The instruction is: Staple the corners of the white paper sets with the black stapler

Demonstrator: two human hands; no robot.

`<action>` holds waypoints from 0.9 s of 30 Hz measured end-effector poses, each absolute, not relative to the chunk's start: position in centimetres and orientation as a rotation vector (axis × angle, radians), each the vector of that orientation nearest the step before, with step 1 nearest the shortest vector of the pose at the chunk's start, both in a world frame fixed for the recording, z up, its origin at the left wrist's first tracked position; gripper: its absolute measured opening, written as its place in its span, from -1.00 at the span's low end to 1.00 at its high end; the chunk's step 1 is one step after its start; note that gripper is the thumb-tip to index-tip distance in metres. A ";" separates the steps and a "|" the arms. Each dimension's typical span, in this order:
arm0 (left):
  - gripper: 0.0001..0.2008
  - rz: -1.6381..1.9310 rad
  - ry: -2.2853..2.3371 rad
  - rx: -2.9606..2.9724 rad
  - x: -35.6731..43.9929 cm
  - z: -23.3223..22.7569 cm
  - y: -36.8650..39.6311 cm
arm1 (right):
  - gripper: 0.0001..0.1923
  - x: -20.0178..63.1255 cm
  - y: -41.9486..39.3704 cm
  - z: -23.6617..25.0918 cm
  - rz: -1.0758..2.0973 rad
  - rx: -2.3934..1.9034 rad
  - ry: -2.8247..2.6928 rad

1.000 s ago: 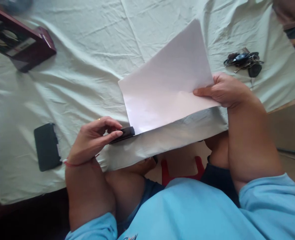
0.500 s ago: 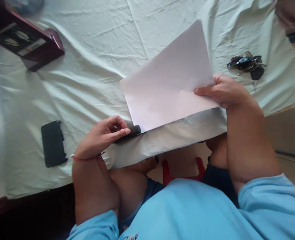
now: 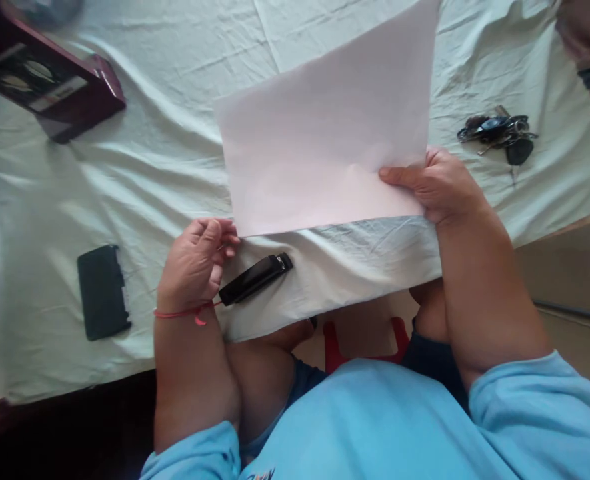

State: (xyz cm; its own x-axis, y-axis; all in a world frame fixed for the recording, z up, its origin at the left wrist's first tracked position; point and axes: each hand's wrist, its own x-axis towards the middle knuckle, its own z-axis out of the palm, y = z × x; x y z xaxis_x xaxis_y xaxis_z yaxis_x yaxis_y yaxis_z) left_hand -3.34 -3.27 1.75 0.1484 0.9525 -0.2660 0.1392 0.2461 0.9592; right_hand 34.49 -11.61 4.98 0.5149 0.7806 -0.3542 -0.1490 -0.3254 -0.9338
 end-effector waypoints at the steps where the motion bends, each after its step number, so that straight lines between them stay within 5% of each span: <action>1: -0.43 0.872 1.286 1.140 -3.2 1.4 -3.2 | -0.59 34.2 -11.5 5.1 1.054 -1.629 -0.542; 13: -0.63 0.843 1.279 1.159 -2.2 1.9 -3.5 | -0.66 33.6 -10.9 3.6 1.153 -1.575 -0.607; 21: -0.30 0.910 1.327 1.103 -2.7 1.6 -3.3 | -0.77 31.9 -9.6 2.3 1.008 -1.596 -0.638; 27: -0.37 1.073 1.286 1.047 -2.8 1.2 -3.0 | -0.78 30.2 -8.5 2.4 1.010 -1.477 -0.549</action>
State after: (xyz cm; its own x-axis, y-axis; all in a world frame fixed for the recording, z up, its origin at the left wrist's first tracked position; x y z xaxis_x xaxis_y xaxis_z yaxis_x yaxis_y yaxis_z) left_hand -2.79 -3.04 1.17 -0.0018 0.9804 -0.1970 -0.0188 0.1969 0.9802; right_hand 30.19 -8.52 2.36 0.5111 0.8154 -0.2718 -0.2153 -0.1847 -0.9589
